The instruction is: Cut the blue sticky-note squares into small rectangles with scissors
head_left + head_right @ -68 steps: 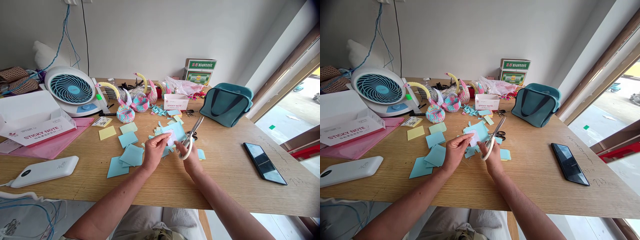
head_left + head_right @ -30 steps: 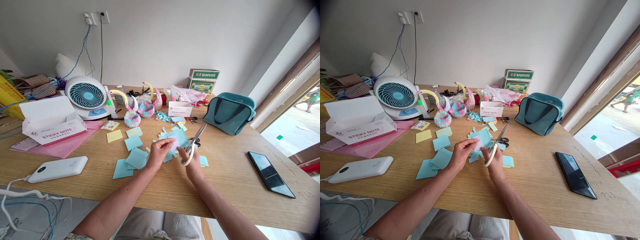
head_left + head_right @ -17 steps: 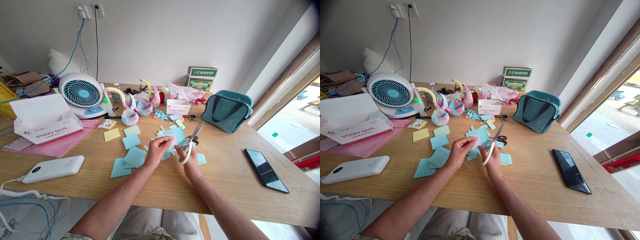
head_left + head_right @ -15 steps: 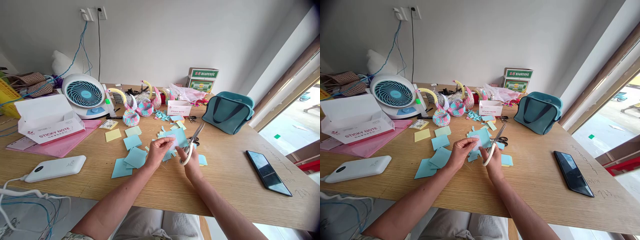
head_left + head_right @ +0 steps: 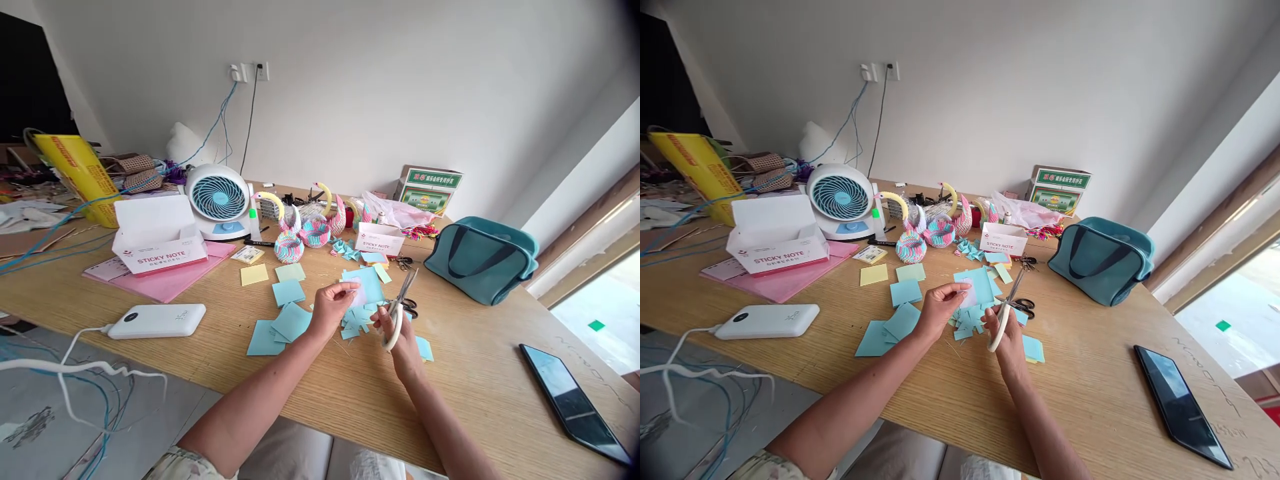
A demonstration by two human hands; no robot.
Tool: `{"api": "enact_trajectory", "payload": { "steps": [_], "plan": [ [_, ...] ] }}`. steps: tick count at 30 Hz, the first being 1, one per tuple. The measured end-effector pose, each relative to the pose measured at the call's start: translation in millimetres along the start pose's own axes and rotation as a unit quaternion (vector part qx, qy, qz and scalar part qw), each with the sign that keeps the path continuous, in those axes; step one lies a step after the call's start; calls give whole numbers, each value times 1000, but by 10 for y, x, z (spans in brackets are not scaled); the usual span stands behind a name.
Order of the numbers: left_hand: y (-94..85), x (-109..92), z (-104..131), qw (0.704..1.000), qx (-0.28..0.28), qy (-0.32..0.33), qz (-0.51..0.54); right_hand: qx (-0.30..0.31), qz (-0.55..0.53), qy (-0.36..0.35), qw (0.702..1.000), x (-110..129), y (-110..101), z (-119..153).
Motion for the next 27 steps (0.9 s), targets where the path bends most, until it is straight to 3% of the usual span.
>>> {"api": "enact_trajectory", "payload": {
  "steps": [8, 18, 27],
  "plan": [
    [-106, -14, -121, 999, -34, 9, 20, 91, 21, 9, 996, 117, -75, -18],
    [-181, -47, -178, 998, -58, -4, 29, 132, 74, -37, 988, 58, -140, -13],
    [-212, -55, -180, 997, -64, -32, 22, 193, 78, -26, 978, 208, -145, -54]
  ]
}}
Point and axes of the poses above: each hand's wrist, its own z-axis away from the middle knuckle, its own y-axis out of the palm, x = y × z, the point moved 1 cm from there along -z, towards the middle knuckle, and after that the axes turned 4 degrees about x, right-handed, at the moved point
